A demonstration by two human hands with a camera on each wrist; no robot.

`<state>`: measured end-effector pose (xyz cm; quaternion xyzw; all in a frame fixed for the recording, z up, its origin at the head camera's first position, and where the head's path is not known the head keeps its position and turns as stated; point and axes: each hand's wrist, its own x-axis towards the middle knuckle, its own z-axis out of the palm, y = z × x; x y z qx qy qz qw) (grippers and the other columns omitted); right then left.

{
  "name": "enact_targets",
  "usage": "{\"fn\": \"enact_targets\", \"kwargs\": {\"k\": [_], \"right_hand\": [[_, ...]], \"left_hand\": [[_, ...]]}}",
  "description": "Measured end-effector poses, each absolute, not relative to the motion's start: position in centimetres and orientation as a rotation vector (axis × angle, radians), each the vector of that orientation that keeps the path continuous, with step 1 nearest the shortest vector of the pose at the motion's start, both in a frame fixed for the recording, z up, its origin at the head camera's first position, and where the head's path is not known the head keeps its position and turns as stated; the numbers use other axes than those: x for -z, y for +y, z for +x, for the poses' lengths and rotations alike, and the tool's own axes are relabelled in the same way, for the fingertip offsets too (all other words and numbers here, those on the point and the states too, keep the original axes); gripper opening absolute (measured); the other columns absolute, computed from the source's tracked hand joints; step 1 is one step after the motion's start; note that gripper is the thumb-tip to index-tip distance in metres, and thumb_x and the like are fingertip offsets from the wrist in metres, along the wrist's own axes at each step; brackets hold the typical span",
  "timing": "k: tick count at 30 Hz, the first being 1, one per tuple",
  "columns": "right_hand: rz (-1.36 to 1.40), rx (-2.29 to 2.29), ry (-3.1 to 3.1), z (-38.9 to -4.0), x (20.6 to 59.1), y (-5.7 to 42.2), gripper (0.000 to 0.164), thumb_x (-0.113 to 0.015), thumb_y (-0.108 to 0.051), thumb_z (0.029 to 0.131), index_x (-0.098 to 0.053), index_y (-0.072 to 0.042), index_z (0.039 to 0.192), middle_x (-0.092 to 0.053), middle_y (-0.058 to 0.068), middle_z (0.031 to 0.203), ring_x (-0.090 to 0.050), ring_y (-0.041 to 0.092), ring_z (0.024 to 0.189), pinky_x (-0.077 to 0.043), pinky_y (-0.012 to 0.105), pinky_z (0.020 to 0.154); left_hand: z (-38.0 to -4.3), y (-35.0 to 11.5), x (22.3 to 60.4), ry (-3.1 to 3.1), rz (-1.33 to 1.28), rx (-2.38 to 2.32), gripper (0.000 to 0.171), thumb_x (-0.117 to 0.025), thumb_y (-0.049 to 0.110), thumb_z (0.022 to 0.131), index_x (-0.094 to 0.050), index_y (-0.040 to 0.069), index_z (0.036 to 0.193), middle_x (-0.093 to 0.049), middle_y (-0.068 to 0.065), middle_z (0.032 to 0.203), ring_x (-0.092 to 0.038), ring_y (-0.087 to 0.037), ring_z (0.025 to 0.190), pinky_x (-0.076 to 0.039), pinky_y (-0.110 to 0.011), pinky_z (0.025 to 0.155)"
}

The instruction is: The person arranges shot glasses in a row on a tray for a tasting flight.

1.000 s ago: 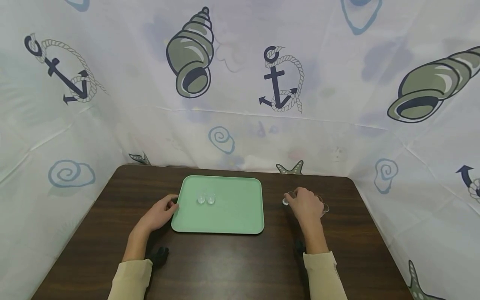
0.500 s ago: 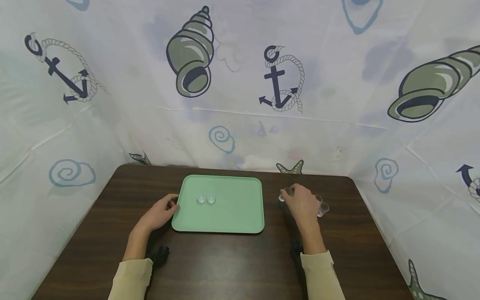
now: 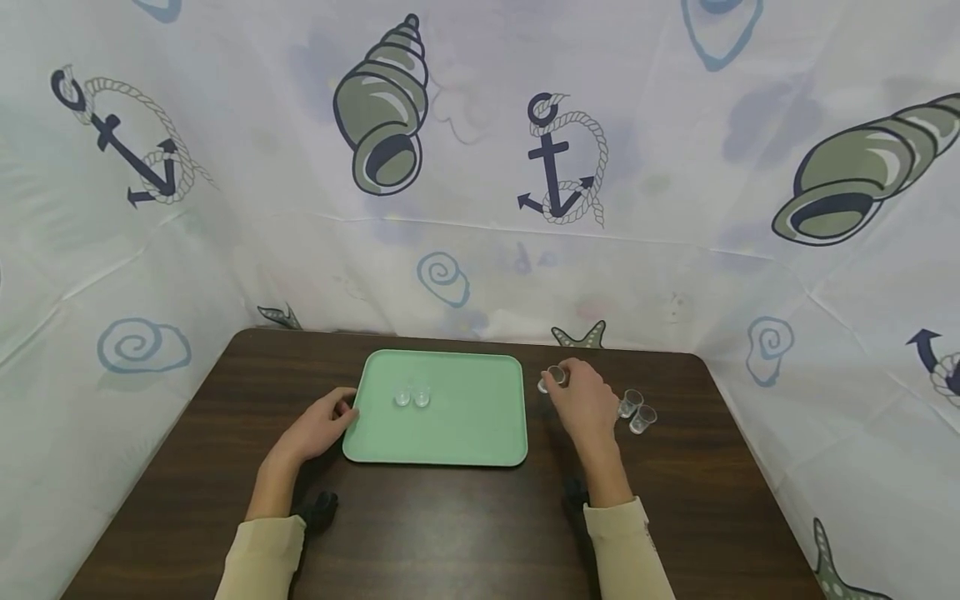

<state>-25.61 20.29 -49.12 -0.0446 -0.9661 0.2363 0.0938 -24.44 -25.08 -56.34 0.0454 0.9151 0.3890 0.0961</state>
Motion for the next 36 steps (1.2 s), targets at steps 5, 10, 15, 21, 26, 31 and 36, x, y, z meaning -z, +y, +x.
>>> {"fn": "enact_targets", "kwargs": {"k": [5, 10, 15, 21, 26, 31, 36], "right_hand": [[-0.114, -0.746, -2.831, -25.9, 49.2, 19.0, 0.049, -0.068, -0.053, 0.103, -0.074, -0.014, 0.131, -0.077, 0.007, 0.110, -0.071, 0.027, 0.086, -0.052, 0.051, 0.071], [-0.101, -0.797, -2.809, -25.9, 49.3, 17.7, 0.049, -0.068, -0.054, 0.102, -0.074, -0.015, 0.131, -0.078, 0.007, 0.109, -0.071, 0.027, 0.086, -0.053, 0.050, 0.072], [-0.096, -0.861, -2.799, -25.8, 49.4, 16.7, 0.049, -0.066, -0.056, 0.104, -0.074, -0.016, 0.131, -0.077, 0.006, 0.108, -0.069, 0.025, 0.084, -0.052, 0.048, 0.073], [-0.079, -0.926, -2.787, -25.8, 49.5, 15.7, 0.049, -0.065, -0.058, 0.103, -0.076, -0.016, 0.126, -0.077, 0.005, 0.108, -0.070, 0.025, 0.088, -0.054, 0.051, 0.080], [-0.056, -0.969, -2.777, -25.7, 49.7, 14.8, 0.048, -0.067, -0.058, 0.102, -0.078, -0.015, 0.120, -0.077, 0.005, 0.102, -0.068, 0.021, 0.082, -0.053, 0.044, 0.074], [-0.045, -1.005, -2.784, -25.7, 50.0, 13.8, 0.050, -0.068, -0.060, 0.101, -0.079, -0.015, 0.120, -0.077, 0.003, 0.098, -0.066, 0.017, 0.075, -0.051, 0.037, 0.068], [-0.017, -1.035, -2.798, -25.6, 50.2, 12.8, 0.051, -0.069, -0.060, 0.101, -0.078, -0.014, 0.121, -0.078, 0.003, 0.095, -0.066, 0.015, 0.069, -0.051, 0.035, 0.063]], "left_hand": [[-24.6, -25.2, 56.4, 2.716, 0.130, -1.149, 0.052, -0.054, 0.025, 0.114, -0.045, 0.000, 0.158, -0.060, -0.011, 0.107, -0.054, -0.021, 0.085, -0.045, -0.038, 0.077], [-24.5, -25.3, 56.2, 2.713, 0.126, -1.160, 0.051, -0.055, 0.024, 0.113, -0.045, 0.000, 0.158, -0.060, -0.011, 0.107, -0.054, -0.021, 0.084, -0.044, -0.038, 0.076], [-24.4, -25.3, 56.2, 2.717, 0.129, -1.155, 0.052, -0.054, 0.025, 0.114, -0.045, 0.000, 0.158, -0.060, -0.011, 0.107, -0.054, -0.021, 0.084, -0.044, -0.038, 0.076], [-24.3, -25.2, 56.0, 2.715, 0.129, -1.163, 0.051, -0.055, 0.024, 0.113, -0.046, -0.001, 0.157, -0.060, -0.011, 0.107, -0.053, -0.021, 0.084, -0.044, -0.038, 0.076], [-24.3, -25.2, 55.9, 2.718, 0.122, -1.160, 0.050, -0.054, 0.024, 0.113, -0.046, 0.000, 0.157, -0.059, -0.010, 0.107, -0.053, -0.021, 0.084, -0.044, -0.038, 0.077], [-24.2, -25.2, 56.0, 2.723, 0.120, -1.154, 0.051, -0.055, 0.023, 0.113, -0.046, 0.000, 0.157, -0.060, -0.010, 0.107, -0.053, -0.021, 0.084, -0.044, -0.039, 0.078], [-24.2, -25.1, 56.0, 2.718, 0.122, -1.163, 0.050, -0.055, 0.023, 0.113, -0.047, 0.000, 0.157, -0.060, -0.010, 0.106, -0.053, -0.021, 0.083, -0.044, -0.039, 0.077]]}}
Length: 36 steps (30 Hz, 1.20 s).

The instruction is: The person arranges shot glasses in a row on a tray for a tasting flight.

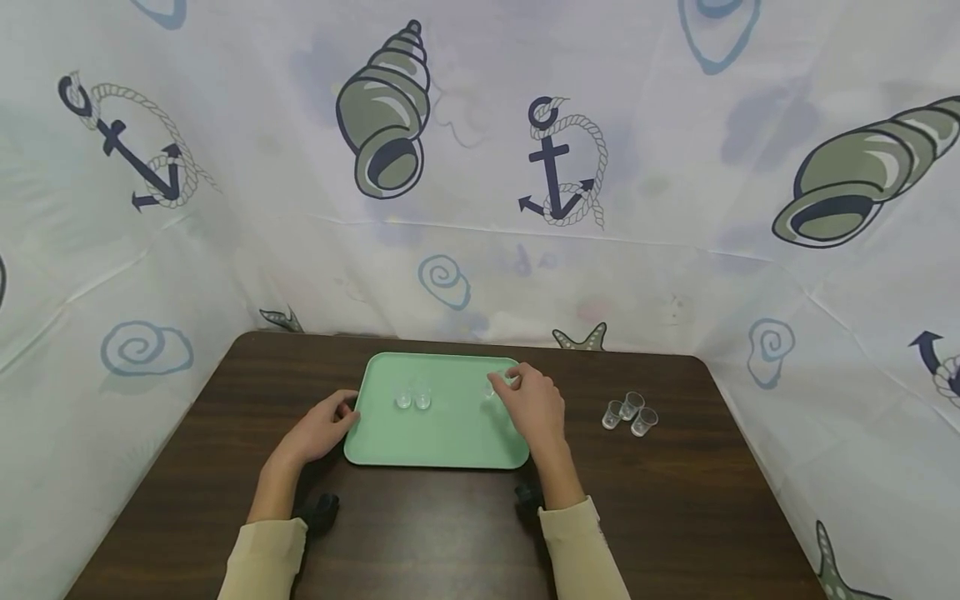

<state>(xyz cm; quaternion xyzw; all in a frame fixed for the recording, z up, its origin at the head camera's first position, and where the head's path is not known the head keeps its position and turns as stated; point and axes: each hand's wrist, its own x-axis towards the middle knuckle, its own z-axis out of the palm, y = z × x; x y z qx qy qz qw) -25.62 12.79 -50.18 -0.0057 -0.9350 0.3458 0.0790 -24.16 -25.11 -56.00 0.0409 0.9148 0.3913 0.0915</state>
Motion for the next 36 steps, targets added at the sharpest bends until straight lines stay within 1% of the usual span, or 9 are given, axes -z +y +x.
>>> {"fn": "enact_targets", "kwargs": {"k": [6, 13, 20, 23, 28, 30, 36], "right_hand": [[0.027, -1.061, -2.797, -25.6, 50.3, 11.8, 0.046, -0.072, -0.056, 0.100, -0.078, -0.015, 0.122, -0.079, 0.003, 0.097, -0.068, 0.015, 0.072, -0.053, 0.037, 0.065], [0.120, -1.047, -2.806, -25.6, 50.7, 10.5, 0.044, -0.075, -0.051, 0.099, -0.077, -0.017, 0.126, -0.081, 0.003, 0.100, -0.068, 0.014, 0.071, -0.052, 0.036, 0.063], [0.196, -1.028, -2.849, -25.7, 50.8, 9.2, 0.046, -0.074, -0.054, 0.099, -0.076, -0.019, 0.127, -0.080, -0.001, 0.097, -0.067, 0.011, 0.071, -0.054, 0.037, 0.066], [0.226, -1.017, -2.867, -25.7, 50.8, 8.7, 0.047, -0.073, -0.055, 0.100, -0.075, -0.017, 0.129, -0.079, -0.002, 0.097, -0.066, 0.010, 0.072, -0.054, 0.038, 0.066], [0.237, -0.955, -2.897, -25.6, 50.9, 8.0, 0.047, -0.073, -0.055, 0.099, -0.075, -0.019, 0.130, -0.079, -0.005, 0.096, -0.065, 0.009, 0.073, -0.055, 0.040, 0.069], [0.243, -0.938, -2.908, -25.6, 50.9, 7.7, 0.046, -0.074, -0.055, 0.099, -0.075, -0.020, 0.130, -0.079, -0.005, 0.096, -0.064, 0.008, 0.072, -0.054, 0.038, 0.068], [0.287, -0.926, -2.924, -25.7, 51.1, 7.0, 0.044, -0.075, -0.051, 0.100, -0.074, -0.021, 0.131, -0.078, -0.004, 0.097, -0.059, 0.008, 0.064, -0.048, 0.031, 0.058]], "left_hand": [[-24.2, -25.1, 56.1, 2.711, 0.118, -1.178, 0.049, -0.055, 0.022, 0.113, -0.047, 0.000, 0.157, -0.060, -0.010, 0.105, -0.052, -0.021, 0.082, -0.043, -0.038, 0.076], [-24.2, -25.2, 56.1, 2.710, 0.121, -1.174, 0.050, -0.055, 0.022, 0.113, -0.047, 0.000, 0.157, -0.060, -0.010, 0.105, -0.053, -0.021, 0.082, -0.044, -0.038, 0.076], [-24.3, -25.2, 56.0, 2.717, 0.118, -1.162, 0.050, -0.055, 0.023, 0.113, -0.047, 0.000, 0.157, -0.060, -0.009, 0.105, -0.053, -0.020, 0.083, -0.044, -0.038, 0.077], [-24.2, -25.2, 55.9, 2.704, 0.130, -1.180, 0.050, -0.054, 0.022, 0.114, -0.046, -0.001, 0.157, -0.060, -0.010, 0.105, -0.053, -0.020, 0.082, -0.044, -0.038, 0.076], [-24.0, -25.1, 55.8, 2.681, 0.134, -1.213, 0.050, -0.054, 0.021, 0.114, -0.045, -0.002, 0.158, -0.059, -0.011, 0.104, -0.052, -0.021, 0.081, -0.043, -0.038, 0.076], [-24.0, -25.1, 55.7, 2.680, 0.132, -1.212, 0.050, -0.054, 0.021, 0.114, -0.045, -0.001, 0.158, -0.059, -0.011, 0.104, -0.052, -0.020, 0.081, -0.043, -0.038, 0.076], [-24.1, -25.1, 55.7, 2.683, 0.139, -1.212, 0.049, -0.053, 0.022, 0.114, -0.046, -0.001, 0.157, -0.059, -0.011, 0.105, -0.052, -0.021, 0.081, -0.043, -0.038, 0.075]]}}
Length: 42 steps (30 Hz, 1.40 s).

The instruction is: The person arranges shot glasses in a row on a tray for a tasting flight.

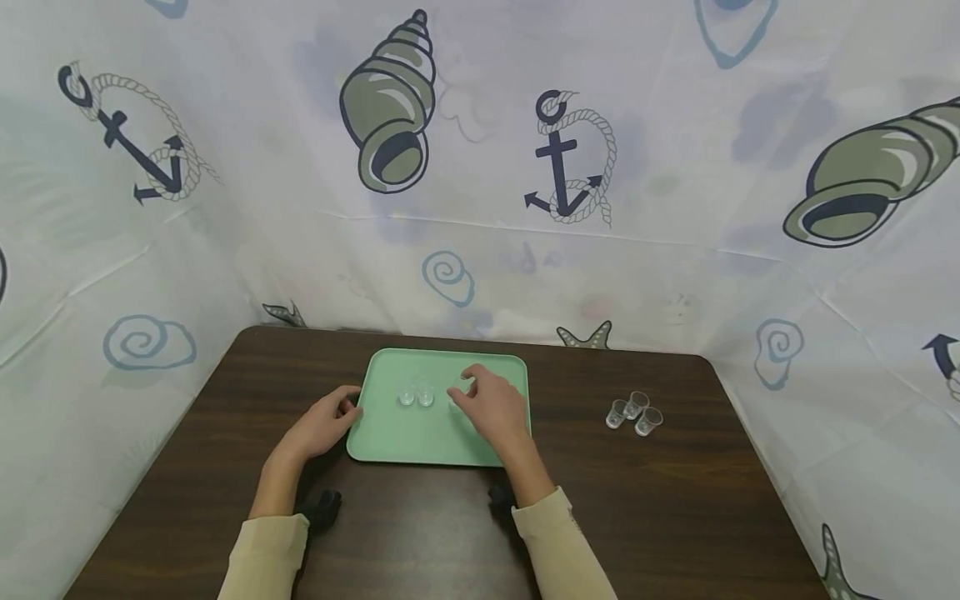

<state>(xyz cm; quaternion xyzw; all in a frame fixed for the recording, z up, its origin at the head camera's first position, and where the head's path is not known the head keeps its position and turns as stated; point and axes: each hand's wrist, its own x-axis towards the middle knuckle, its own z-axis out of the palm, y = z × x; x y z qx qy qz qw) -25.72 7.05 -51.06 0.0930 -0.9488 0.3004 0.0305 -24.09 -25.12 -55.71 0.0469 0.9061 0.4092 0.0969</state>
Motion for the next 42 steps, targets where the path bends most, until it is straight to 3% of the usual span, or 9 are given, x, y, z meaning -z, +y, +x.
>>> {"fn": "enact_targets", "kwargs": {"k": [18, 42], "right_hand": [[0.355, -0.919, -2.964, -26.1, 52.0, 5.4, 0.044, -0.076, -0.046, 0.100, -0.073, -0.022, 0.137, -0.079, -0.002, 0.105, -0.064, 0.011, 0.073, -0.049, 0.032, 0.058], [0.358, -0.973, -3.005, -26.4, 52.2, 4.8, 0.040, -0.073, -0.035, 0.103, -0.066, -0.025, 0.141, -0.079, -0.001, 0.106, -0.060, 0.012, 0.066, -0.047, 0.034, 0.057]], "left_hand": [[-24.2, -25.4, 55.9, 2.690, 0.126, -1.198, 0.049, -0.054, 0.023, 0.114, -0.046, 0.002, 0.158, -0.060, -0.011, 0.106, -0.053, -0.021, 0.080, -0.044, -0.038, 0.076], [-24.2, -25.3, 55.7, 2.689, 0.132, -1.192, 0.049, -0.054, 0.023, 0.114, -0.047, 0.003, 0.158, -0.061, -0.010, 0.107, -0.054, -0.021, 0.083, -0.045, -0.039, 0.078]]}}
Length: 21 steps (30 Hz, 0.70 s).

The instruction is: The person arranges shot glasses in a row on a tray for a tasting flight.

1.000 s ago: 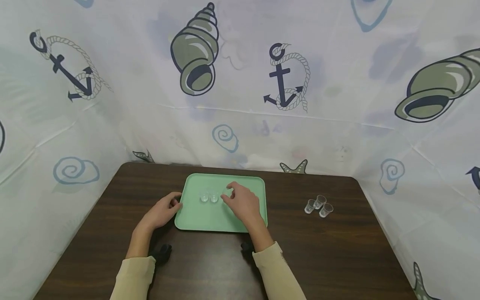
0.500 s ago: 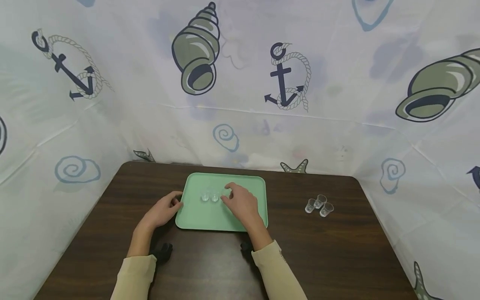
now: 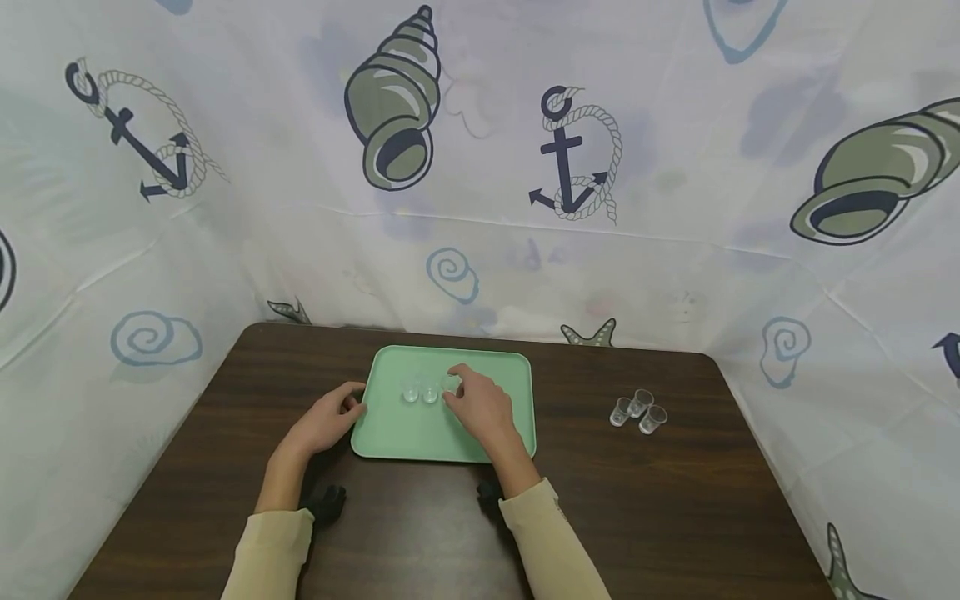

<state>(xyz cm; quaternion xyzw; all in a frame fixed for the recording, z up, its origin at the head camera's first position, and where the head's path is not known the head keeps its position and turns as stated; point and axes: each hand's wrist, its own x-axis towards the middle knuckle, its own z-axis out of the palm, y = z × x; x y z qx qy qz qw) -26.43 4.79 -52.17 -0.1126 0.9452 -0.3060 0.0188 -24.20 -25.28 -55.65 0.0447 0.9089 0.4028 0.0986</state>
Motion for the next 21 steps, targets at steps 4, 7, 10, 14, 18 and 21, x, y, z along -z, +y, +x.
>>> {"fn": "enact_targets", "kwargs": {"k": [4, 7, 10, 14, 18, 21], "right_hand": [[-0.321, 0.934, 2.923, -26.5, 52.2, 4.7, 0.043, -0.074, -0.036, 0.102, -0.065, -0.026, 0.144, -0.079, -0.002, 0.107, -0.061, 0.011, 0.065, -0.047, 0.034, 0.057], [-0.276, 0.889, 2.909, -26.4, 52.2, 4.8, 0.050, -0.076, -0.037, 0.101, -0.062, -0.027, 0.148, -0.078, -0.005, 0.104, -0.062, 0.011, 0.066, -0.047, 0.035, 0.058], [-0.229, 0.848, 2.884, -26.3, 52.3, 5.1, 0.056, -0.077, -0.038, 0.100, -0.059, -0.026, 0.151, -0.076, -0.007, 0.100, -0.062, 0.010, 0.068, -0.047, 0.034, 0.060], [-0.184, 0.867, 2.849, -25.8, 52.1, 5.7, 0.057, -0.076, -0.041, 0.100, -0.058, -0.024, 0.152, -0.075, -0.006, 0.100, -0.063, 0.011, 0.072, -0.048, 0.036, 0.065], [-0.165, 0.913, 2.833, -25.3, 51.6, 6.6, 0.057, -0.074, -0.045, 0.100, -0.060, -0.021, 0.150, -0.076, 0.000, 0.106, -0.067, 0.014, 0.079, -0.051, 0.039, 0.070], [-0.152, 0.921, 2.830, -25.0, 51.1, 7.3, 0.054, -0.072, -0.047, 0.102, -0.062, -0.020, 0.148, -0.078, 0.003, 0.111, -0.070, 0.017, 0.084, -0.055, 0.045, 0.076]], "left_hand": [[-24.1, -25.3, 55.7, 2.686, 0.132, -1.202, 0.049, -0.054, 0.023, 0.114, -0.047, 0.003, 0.158, -0.061, -0.010, 0.106, -0.054, -0.021, 0.083, -0.045, -0.039, 0.077], [-24.2, -25.2, 55.7, 2.683, 0.128, -1.209, 0.050, -0.054, 0.024, 0.114, -0.047, 0.003, 0.158, -0.061, -0.010, 0.106, -0.054, -0.021, 0.082, -0.044, -0.039, 0.077], [-24.2, -25.1, 55.8, 2.675, 0.131, -1.211, 0.050, -0.054, 0.024, 0.114, -0.047, 0.002, 0.159, -0.061, -0.011, 0.107, -0.054, -0.021, 0.083, -0.044, -0.038, 0.077], [-24.3, -25.1, 55.7, 2.678, 0.131, -1.201, 0.050, -0.053, 0.024, 0.114, -0.046, 0.001, 0.158, -0.061, -0.012, 0.108, -0.054, -0.021, 0.082, -0.044, -0.038, 0.076], [-24.5, -25.2, 55.8, 2.692, 0.124, -1.188, 0.049, -0.053, 0.024, 0.114, -0.047, 0.002, 0.157, -0.061, -0.011, 0.107, -0.054, -0.021, 0.083, -0.044, -0.038, 0.077], [-24.5, -25.2, 55.8, 2.693, 0.134, -1.180, 0.049, -0.053, 0.024, 0.114, -0.047, 0.001, 0.157, -0.061, -0.012, 0.108, -0.054, -0.021, 0.084, -0.044, -0.039, 0.078]]}}
